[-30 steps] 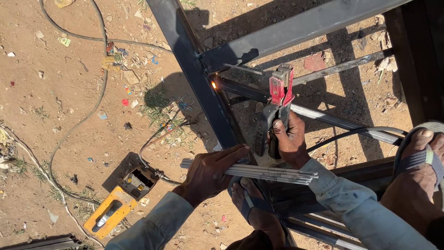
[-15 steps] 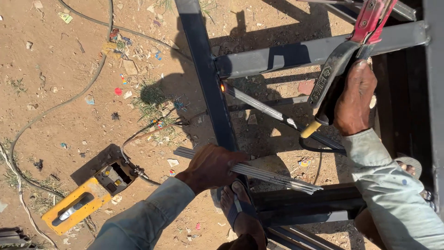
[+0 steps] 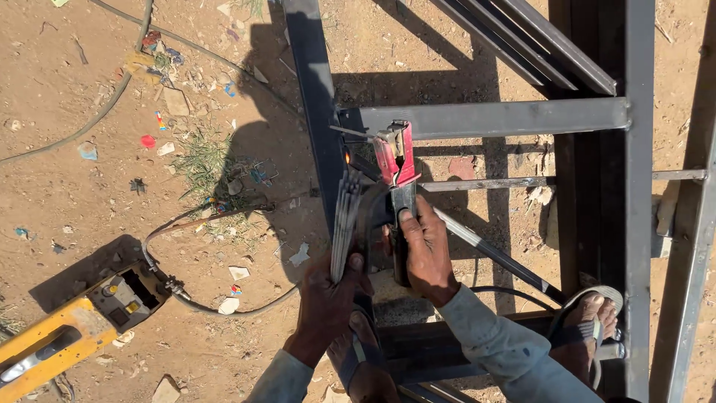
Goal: Arc welding metal frame sections together in an outdoor workshop.
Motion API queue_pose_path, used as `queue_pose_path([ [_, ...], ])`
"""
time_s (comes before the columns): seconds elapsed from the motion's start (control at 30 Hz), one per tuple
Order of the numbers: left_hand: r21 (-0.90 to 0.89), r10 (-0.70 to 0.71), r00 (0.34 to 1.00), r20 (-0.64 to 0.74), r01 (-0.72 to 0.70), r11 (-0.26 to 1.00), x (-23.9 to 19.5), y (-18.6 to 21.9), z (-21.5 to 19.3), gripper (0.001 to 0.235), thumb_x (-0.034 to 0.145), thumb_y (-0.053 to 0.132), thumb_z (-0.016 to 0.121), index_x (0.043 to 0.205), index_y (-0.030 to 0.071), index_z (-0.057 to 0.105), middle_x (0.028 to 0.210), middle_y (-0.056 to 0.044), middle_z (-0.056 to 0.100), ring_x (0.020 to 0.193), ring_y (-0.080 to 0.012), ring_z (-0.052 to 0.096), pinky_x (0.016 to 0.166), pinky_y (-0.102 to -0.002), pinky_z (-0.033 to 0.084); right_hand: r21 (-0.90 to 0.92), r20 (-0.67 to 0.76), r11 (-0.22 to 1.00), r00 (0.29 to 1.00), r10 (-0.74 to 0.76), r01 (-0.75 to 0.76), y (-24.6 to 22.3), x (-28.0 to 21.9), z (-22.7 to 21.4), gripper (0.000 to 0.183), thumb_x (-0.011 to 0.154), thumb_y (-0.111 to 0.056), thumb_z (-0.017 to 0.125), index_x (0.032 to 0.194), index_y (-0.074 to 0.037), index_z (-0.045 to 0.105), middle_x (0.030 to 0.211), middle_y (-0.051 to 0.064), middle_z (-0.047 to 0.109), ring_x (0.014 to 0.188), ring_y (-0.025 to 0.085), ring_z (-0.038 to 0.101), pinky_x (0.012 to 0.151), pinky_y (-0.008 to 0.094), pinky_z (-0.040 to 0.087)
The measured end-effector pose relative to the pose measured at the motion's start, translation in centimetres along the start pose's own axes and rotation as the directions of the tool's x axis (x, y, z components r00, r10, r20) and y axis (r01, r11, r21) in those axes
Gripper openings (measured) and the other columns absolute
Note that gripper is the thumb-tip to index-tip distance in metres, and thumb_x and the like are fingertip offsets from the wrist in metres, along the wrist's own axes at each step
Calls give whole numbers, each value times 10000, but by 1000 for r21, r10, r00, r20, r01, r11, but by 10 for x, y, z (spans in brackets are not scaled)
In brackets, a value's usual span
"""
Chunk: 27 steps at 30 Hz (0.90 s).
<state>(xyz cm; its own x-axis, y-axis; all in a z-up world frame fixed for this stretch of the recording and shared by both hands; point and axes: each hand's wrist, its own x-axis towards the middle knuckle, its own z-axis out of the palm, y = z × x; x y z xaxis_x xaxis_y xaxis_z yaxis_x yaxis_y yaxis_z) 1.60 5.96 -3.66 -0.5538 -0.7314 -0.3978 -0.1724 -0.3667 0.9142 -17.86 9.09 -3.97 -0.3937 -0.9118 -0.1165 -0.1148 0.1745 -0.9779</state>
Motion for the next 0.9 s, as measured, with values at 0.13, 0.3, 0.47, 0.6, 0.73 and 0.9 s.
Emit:
queue_pose_path([
  [0.13, -122, 0, 973, -231, -29, 992, 2, 6, -16, 401, 1053, 270, 537, 1332, 1, 640, 1040, -120, 772, 628, -120, 724, 556, -290, 590, 83, -6, 995, 998, 55, -55, -32, 36, 11, 451, 1128, -409, 425, 1251, -10, 594, 775, 50, 626, 622, 112, 605, 552, 306, 521],
  [0.3, -212, 34, 934, -355, -116, 970, -7, -2, -45, 424, 1065, 306, 510, 1320, -7, 641, 1046, -116, 798, 563, -81, 638, 479, -246, 480, -4, -194, 999, 980, -36, 36, -1, 78, -47, 503, 1139, -507, 405, 1008, -49, 566, 663, 10, 533, 540, 107, 541, 482, 295, 461],
  [0.47, -159, 24, 910, -413, -98, 982, -1, -19, -54, 422, 1073, 315, 513, 1263, -24, 676, 918, -110, 795, 507, -62, 571, 439, -225, 406, -122, -311, 978, 942, 126, -172, 64, 58, -106, 576, 1058, -621, 442, 929, -68, 541, 645, -9, 531, 508, 95, 523, 444, 295, 447],
  [0.6, -203, -28, 921, -388, -56, 978, -4, -23, -43, 415, 1064, 310, 520, 1256, -24, 674, 897, -107, 786, 504, -60, 555, 442, -231, 422, -105, -367, 965, 911, 189, -242, 74, 43, -108, 584, 1034, -644, 463, 945, -74, 551, 648, -15, 546, 515, 91, 533, 447, 294, 455],
  [0.73, -182, -69, 938, -339, 6, 983, -9, -32, -35, 397, 1061, 302, 517, 1226, -18, 687, 877, -105, 795, 492, -65, 553, 444, -240, 447, -45, -370, 961, 898, 238, -273, 73, 34, -108, 561, 1034, -632, 493, 986, -76, 550, 634, -18, 514, 513, 92, 509, 456, 292, 454],
  [0.9, -114, -68, 949, -306, 35, 993, -3, -26, -27, 390, 1054, 299, 508, 1205, -1, 707, 850, -97, 800, 473, -70, 574, 430, -253, 464, -74, -337, 956, 909, 245, -285, 72, 28, -117, 533, 1036, -612, 505, 996, -85, 578, 623, -25, 498, 516, 89, 499, 459, 290, 438],
])
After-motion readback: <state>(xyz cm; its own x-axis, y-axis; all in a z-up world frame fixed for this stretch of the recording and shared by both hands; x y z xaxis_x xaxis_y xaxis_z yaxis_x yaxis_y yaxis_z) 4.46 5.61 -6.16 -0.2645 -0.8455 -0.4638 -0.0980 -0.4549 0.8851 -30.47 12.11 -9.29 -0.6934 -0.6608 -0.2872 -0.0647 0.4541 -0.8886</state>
